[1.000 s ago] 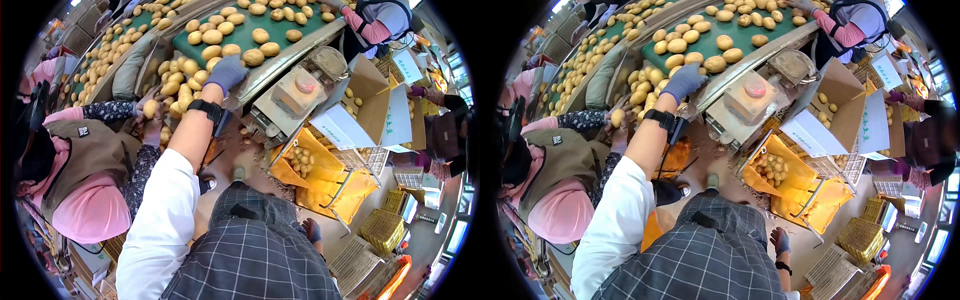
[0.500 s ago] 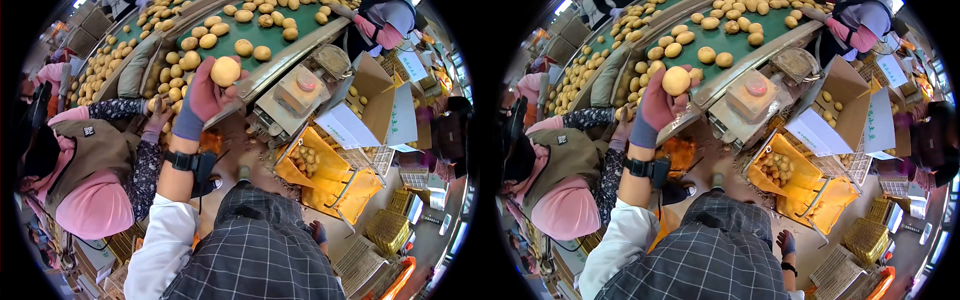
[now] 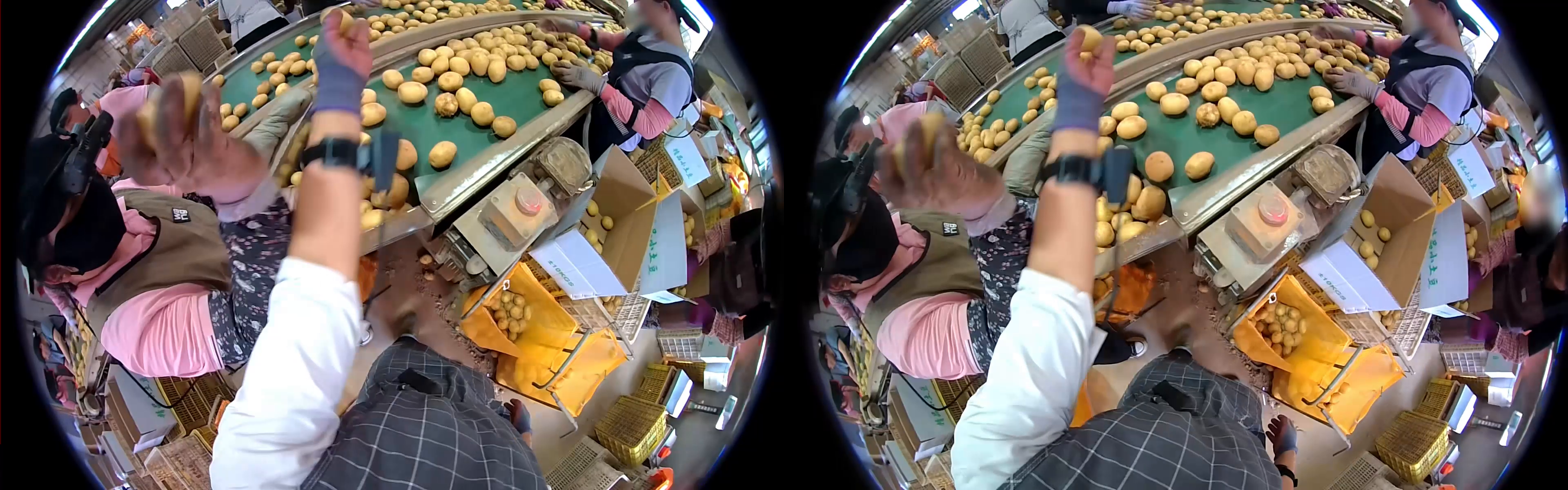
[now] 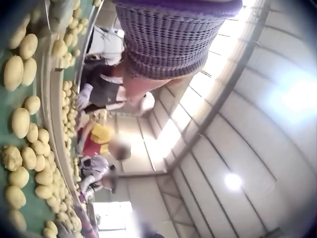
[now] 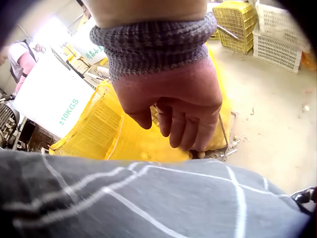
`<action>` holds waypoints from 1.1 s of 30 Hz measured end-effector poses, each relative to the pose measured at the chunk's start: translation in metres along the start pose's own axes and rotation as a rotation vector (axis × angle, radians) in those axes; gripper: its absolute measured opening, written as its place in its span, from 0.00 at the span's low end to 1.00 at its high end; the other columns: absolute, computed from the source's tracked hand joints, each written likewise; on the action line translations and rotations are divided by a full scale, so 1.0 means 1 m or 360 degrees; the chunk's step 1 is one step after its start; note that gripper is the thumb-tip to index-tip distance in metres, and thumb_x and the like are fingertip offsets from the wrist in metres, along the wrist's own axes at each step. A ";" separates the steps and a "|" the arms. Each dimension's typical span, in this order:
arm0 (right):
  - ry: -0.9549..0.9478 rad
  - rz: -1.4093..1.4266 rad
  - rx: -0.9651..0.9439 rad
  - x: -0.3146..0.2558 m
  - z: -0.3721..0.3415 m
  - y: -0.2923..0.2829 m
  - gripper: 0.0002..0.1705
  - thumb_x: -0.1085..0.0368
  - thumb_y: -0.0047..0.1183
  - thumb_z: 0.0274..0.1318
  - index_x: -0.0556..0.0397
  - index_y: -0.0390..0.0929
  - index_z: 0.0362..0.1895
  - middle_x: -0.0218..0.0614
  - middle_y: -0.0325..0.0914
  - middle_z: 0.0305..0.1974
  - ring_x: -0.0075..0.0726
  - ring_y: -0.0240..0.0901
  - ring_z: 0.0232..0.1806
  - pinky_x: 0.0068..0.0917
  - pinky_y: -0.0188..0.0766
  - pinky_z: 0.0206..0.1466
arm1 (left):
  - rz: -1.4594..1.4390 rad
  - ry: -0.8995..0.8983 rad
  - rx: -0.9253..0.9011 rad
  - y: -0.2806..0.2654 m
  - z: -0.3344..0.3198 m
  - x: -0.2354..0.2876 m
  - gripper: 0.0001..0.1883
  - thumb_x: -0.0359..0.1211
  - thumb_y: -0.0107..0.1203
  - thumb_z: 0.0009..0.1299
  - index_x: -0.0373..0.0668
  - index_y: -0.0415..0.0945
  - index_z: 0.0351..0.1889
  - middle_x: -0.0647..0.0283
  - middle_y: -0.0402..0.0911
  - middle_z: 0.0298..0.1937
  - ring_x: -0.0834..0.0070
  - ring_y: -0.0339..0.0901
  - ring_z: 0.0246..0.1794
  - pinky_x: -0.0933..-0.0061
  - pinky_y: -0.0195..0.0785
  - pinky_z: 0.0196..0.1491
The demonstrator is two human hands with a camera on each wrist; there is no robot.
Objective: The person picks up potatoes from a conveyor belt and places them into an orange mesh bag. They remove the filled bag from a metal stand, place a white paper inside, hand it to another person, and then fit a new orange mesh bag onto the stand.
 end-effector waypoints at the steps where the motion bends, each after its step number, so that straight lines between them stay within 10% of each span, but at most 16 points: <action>1: -0.0051 -0.0121 -0.0038 0.002 -0.002 0.003 0.25 0.52 0.42 0.54 0.48 0.62 0.54 0.41 0.68 0.50 0.43 0.66 0.48 0.42 0.65 0.48 | 0.0077 0.0120 -0.0032 0.007 0.002 0.001 0.20 0.38 0.46 0.66 0.33 0.60 0.49 0.55 0.69 0.47 0.60 0.69 0.46 0.63 0.69 0.47; 6: -0.0261 -0.0488 -0.0094 -0.004 0.000 0.003 0.23 0.53 0.40 0.55 0.47 0.62 0.54 0.41 0.68 0.50 0.43 0.66 0.49 0.42 0.65 0.48 | 0.0653 0.0786 -0.0128 -0.023 -0.072 -0.109 0.23 0.30 0.48 0.65 0.32 0.57 0.56 0.57 0.69 0.47 0.69 0.69 0.45 0.71 0.66 0.48; 14: -0.0297 -0.0406 -0.0069 -0.001 0.015 -0.020 0.22 0.53 0.39 0.55 0.46 0.63 0.52 0.40 0.69 0.49 0.42 0.67 0.48 0.41 0.66 0.47 | 0.1160 -0.0091 0.0222 -0.099 -0.250 -0.155 0.19 0.28 0.47 0.66 0.32 0.60 0.55 0.57 0.73 0.45 0.75 0.72 0.40 0.76 0.68 0.44; 22: -0.0218 -0.0371 -0.0121 -0.012 0.011 -0.014 0.19 0.53 0.41 0.54 0.45 0.66 0.48 0.39 0.71 0.45 0.39 0.69 0.43 0.40 0.67 0.44 | 0.1036 -0.0320 0.0473 -0.174 -0.314 -0.161 0.16 0.31 0.46 0.67 0.36 0.64 0.51 0.60 0.75 0.39 0.77 0.73 0.37 0.79 0.68 0.40; 33: -0.0272 -0.0473 -0.0144 -0.014 0.005 -0.008 0.21 0.54 0.40 0.55 0.47 0.65 0.51 0.43 0.69 0.49 0.44 0.67 0.49 0.39 0.65 0.46 | 0.1515 -0.0182 0.0365 -0.117 -0.288 -0.151 0.15 0.30 0.46 0.67 0.34 0.66 0.50 0.62 0.75 0.39 0.81 0.73 0.36 0.82 0.67 0.40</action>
Point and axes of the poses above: each hand's wrist, its own z-axis towards the middle knuckle, its own y-axis out of the palm, x = y × z, the point moved 1 cm from there along z, towards the middle knuckle
